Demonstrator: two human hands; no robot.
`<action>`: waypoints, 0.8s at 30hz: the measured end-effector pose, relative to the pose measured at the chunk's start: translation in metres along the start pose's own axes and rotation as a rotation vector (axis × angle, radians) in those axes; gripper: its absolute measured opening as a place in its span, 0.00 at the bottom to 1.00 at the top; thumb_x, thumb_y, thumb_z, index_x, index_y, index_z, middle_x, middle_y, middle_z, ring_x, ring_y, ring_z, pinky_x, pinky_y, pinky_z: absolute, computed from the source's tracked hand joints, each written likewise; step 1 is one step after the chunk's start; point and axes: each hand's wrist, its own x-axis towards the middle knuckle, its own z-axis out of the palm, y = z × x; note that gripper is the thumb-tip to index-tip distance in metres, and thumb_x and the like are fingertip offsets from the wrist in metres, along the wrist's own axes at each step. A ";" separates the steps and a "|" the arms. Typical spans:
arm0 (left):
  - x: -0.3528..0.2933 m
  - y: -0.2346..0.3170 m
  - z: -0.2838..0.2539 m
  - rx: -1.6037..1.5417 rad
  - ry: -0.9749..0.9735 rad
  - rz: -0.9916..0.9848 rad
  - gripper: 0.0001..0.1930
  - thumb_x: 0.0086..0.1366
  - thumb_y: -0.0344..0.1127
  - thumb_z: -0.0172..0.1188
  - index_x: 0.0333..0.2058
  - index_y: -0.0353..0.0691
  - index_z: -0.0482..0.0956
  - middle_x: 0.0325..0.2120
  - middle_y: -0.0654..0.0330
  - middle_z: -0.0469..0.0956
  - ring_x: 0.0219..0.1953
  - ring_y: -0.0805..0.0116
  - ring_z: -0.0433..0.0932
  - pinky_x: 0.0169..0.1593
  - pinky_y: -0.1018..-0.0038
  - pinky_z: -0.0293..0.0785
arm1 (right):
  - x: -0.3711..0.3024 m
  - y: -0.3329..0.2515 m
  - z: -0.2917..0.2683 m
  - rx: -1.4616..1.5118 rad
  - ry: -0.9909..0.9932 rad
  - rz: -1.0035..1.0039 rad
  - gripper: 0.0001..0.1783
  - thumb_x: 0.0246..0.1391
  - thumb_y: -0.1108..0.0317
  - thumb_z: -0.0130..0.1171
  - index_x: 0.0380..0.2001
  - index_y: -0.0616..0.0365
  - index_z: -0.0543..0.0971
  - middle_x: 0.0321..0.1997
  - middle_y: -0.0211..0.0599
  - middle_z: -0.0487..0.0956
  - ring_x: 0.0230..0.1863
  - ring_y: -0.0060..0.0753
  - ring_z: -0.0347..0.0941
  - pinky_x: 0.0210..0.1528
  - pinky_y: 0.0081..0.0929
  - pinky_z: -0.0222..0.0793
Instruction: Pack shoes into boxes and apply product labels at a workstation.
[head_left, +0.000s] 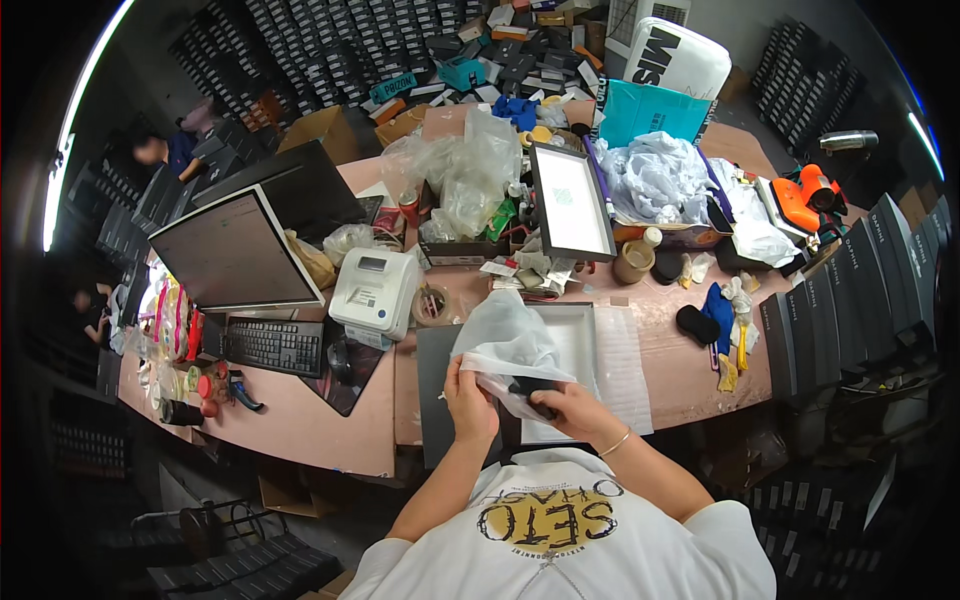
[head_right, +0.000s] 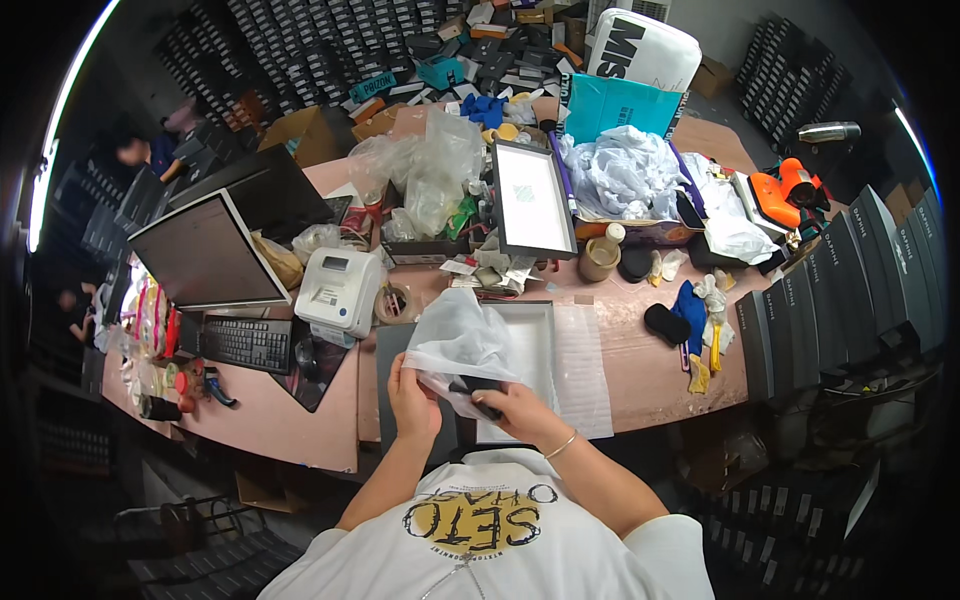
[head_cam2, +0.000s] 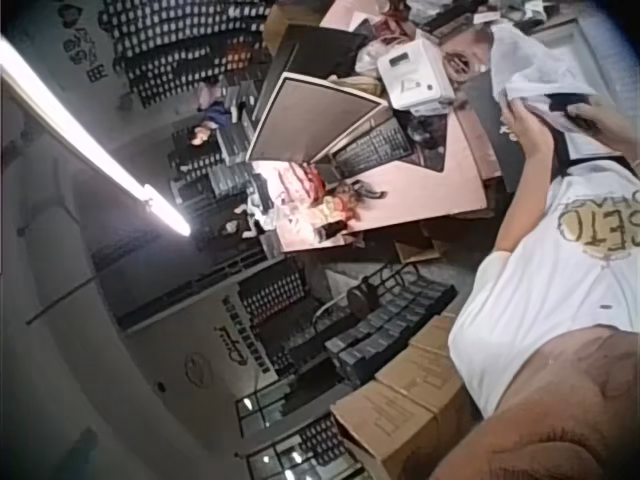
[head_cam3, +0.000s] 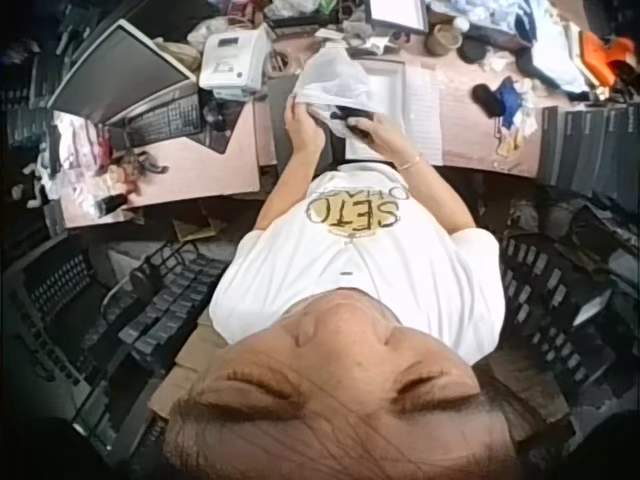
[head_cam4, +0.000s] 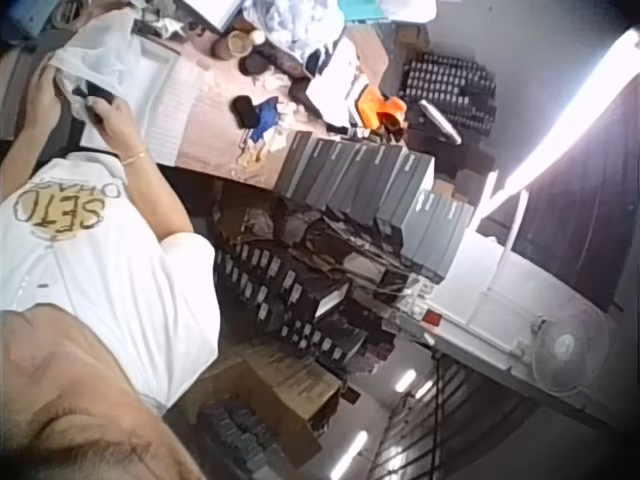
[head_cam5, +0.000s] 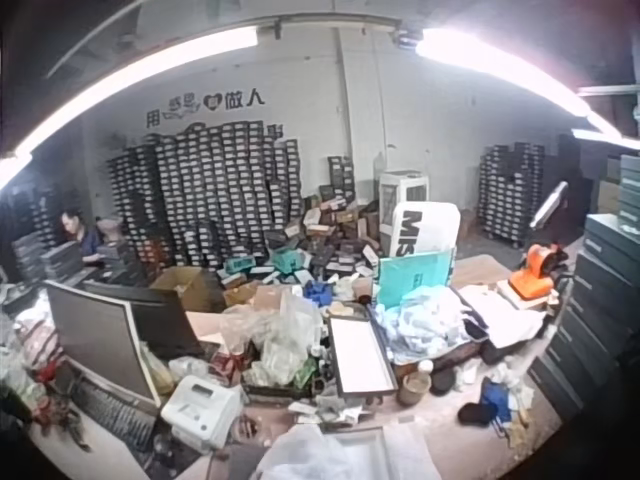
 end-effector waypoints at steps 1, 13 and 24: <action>-0.002 0.000 0.005 -0.031 0.003 0.057 0.08 0.68 0.33 0.48 0.40 0.37 0.73 0.31 0.65 0.75 0.33 0.76 0.74 0.37 0.79 0.70 | -0.002 0.000 0.007 -0.139 0.019 -0.041 0.19 0.54 0.75 0.55 0.50 0.64 0.70 0.46 0.37 0.76 0.46 0.28 0.73 0.51 0.26 0.70; -0.057 -0.001 0.000 1.011 -0.944 0.825 0.20 0.46 0.21 0.62 0.42 0.36 0.77 0.32 0.55 0.77 0.30 0.61 0.79 0.33 0.73 0.76 | 0.049 0.030 0.005 -0.073 0.115 -0.290 0.19 0.56 0.60 0.55 0.47 0.58 0.73 0.45 0.39 0.76 0.47 0.35 0.72 0.48 0.32 0.69; -0.013 0.006 -0.040 0.000 -0.112 -0.388 0.31 0.60 0.34 0.59 0.61 0.39 0.57 0.55 0.56 0.66 0.56 0.60 0.66 0.58 0.63 0.64 | 0.033 0.029 0.065 -1.418 0.142 -0.721 0.17 0.51 0.65 0.55 0.44 0.60 0.76 0.40 0.49 0.75 0.41 0.51 0.71 0.45 0.40 0.66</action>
